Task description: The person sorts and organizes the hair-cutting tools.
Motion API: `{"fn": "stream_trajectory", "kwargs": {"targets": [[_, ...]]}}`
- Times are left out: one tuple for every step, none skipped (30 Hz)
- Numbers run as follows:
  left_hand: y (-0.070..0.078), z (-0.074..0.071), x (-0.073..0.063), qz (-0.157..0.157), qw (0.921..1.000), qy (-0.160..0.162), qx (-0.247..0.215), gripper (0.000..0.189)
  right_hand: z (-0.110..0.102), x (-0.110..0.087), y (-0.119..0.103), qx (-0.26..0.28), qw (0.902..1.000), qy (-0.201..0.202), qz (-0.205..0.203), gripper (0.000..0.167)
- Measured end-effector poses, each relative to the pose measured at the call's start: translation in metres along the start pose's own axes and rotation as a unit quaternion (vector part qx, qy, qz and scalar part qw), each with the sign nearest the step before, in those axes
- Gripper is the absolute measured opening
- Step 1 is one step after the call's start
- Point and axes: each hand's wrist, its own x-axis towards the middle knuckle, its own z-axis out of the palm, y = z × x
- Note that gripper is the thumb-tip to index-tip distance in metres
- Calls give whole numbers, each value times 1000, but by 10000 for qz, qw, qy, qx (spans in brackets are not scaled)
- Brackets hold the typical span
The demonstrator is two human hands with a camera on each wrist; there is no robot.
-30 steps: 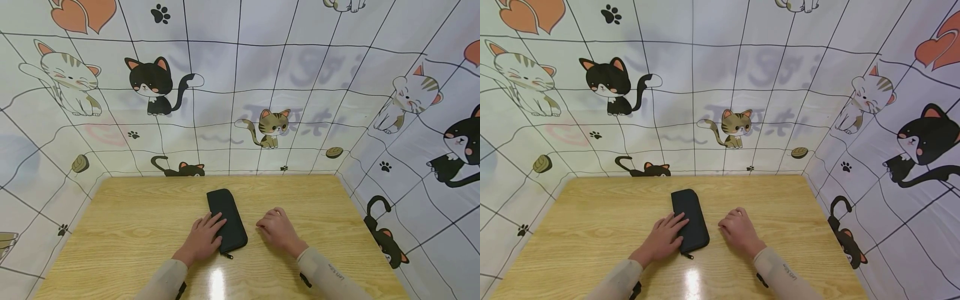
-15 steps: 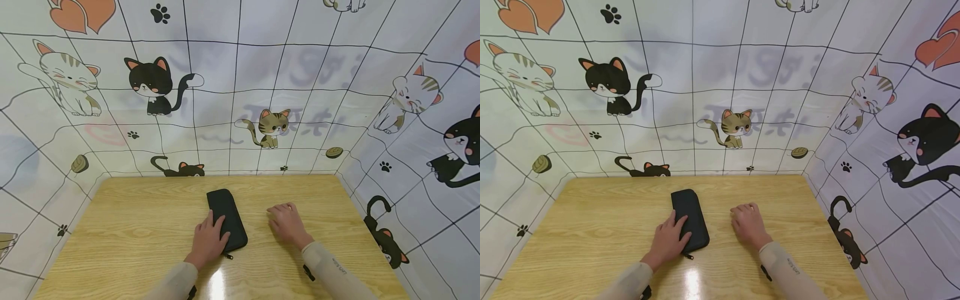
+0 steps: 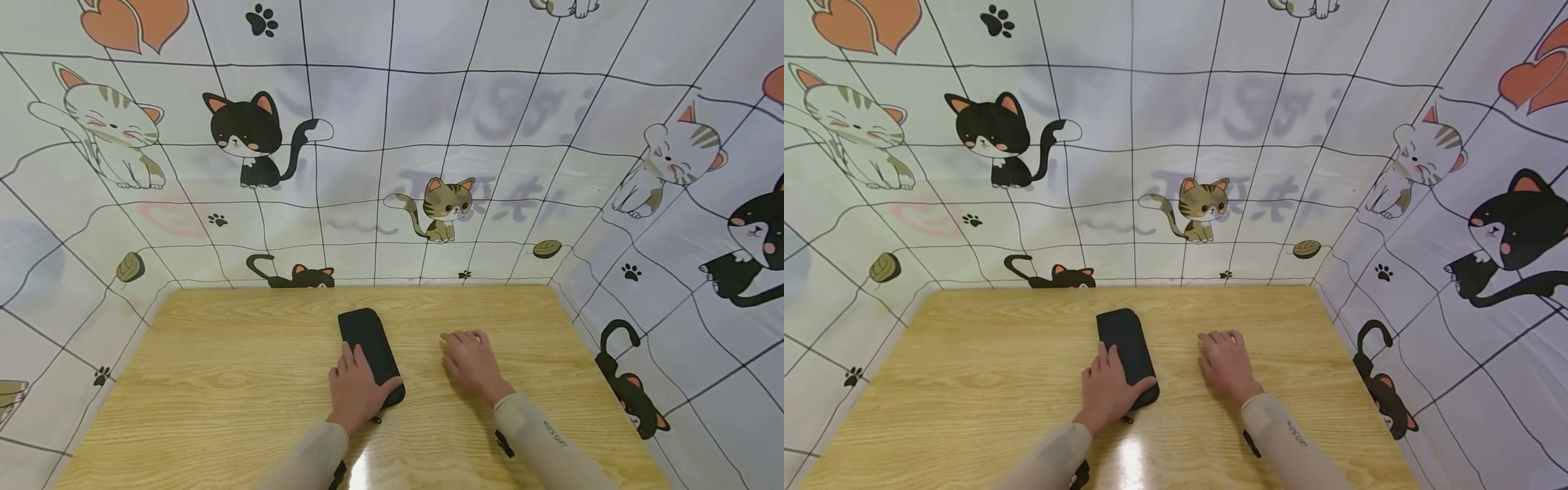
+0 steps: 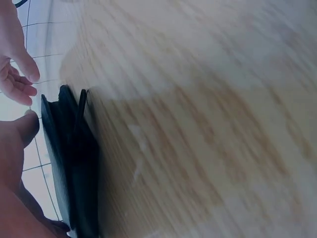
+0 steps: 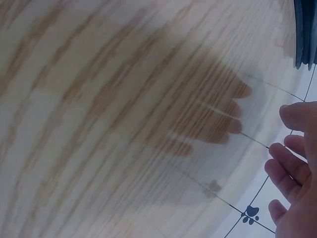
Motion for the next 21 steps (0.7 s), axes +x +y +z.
{"fn": "stream_trajectory", "kwargs": {"targets": [[2, 1, 1, -35, 10000, 20, 6, 115, 0, 0, 0, -7, 10000, -11, -2, 41], [3, 1, 1, -61, 10000, 43, 6, 117, 0, 0, 0, -16, 10000, -15, -11, 42], [4, 1, 1, -90, 9999, 46, 13, 117, -1, -1, -1, -20, 10000, -12, -21, 42], [5, 1, 2, -111, 9999, 40, 30, 117, -1, -1, -1, -25, 10000, -7, -23, 42], [6, 0, 3, -114, 9999, 37, -3, 117, -1, -1, -1, -36, 10000, -3, -19, 42], [7, -1, 4, -110, 9999, 27, -39, 117, -1, -2, -1, -43, 10000, -5, -12, 42], [8, -2, 5, -103, 9999, -4, -76, 116, -2, -2, -1, -66, 10000, -9, -8, 42], [8, -3, 6, -86, 9999, -40, -141, 116, -2, -2, -1, -78, 10000, -5, -1, 42], [8, -4, 6, -54, 9998, -78, -161, 115, -2, -3, -1, -88, 10000, -10, 6, 42], [8, -5, 7, -16, 9997, -130, -193, 114, -2, -3, -1, -94, 10000, -15, 9, 43], [8, -7, 7, 23, 9996, -191, -222, 114, -2, -4, -1, -101, 9999, -21, 8, 43], [8, -8, 8, 59, 9994, -264, -226, 112, -2, -4, -1, -114, 9999, -25, 3, 43], [7, -10, 8, 108, 9991, -333, -219, 111, -2, -4, 0, -121, 9999, -8, -5, 43], [6, -12, 9, 178, 9988, -383, -232, 110, -2, -5, 0, -110, 9999, -10, -2, 43], [5, -14, 10, 243, 9985, -448, -220, 109, -2, -5, 0, -107, 9999, -12, 3, 44], [4, -15, 10, 298, 9980, -526, -193, 107, -2, -5, 1, -119, 9999, -4, 12, 44], [3, -18, 11, 348, 9974, -614, -120, 106, -2, -5, 1, -121, 9999, -7, 23, 43], [2, -19, 12, 411, 9968, -682, -68, 106, -2, -5, 1, -126, 9999, -4, 35, 43], [1, -21, 12, 470, 9960, -757, -13, 105, -2, -5, 2, -126, 9999, 0, 51, 43], [0, -24, 13, 526, 9951, -836, 47, 105, -2, -6, 2, -117, 9999, -14, 68, 43], [-1, -26, 14, 565, 9939, -935, 145, 104, -2, -6, 2, -126, 9999, -5, 76, 43]]}}
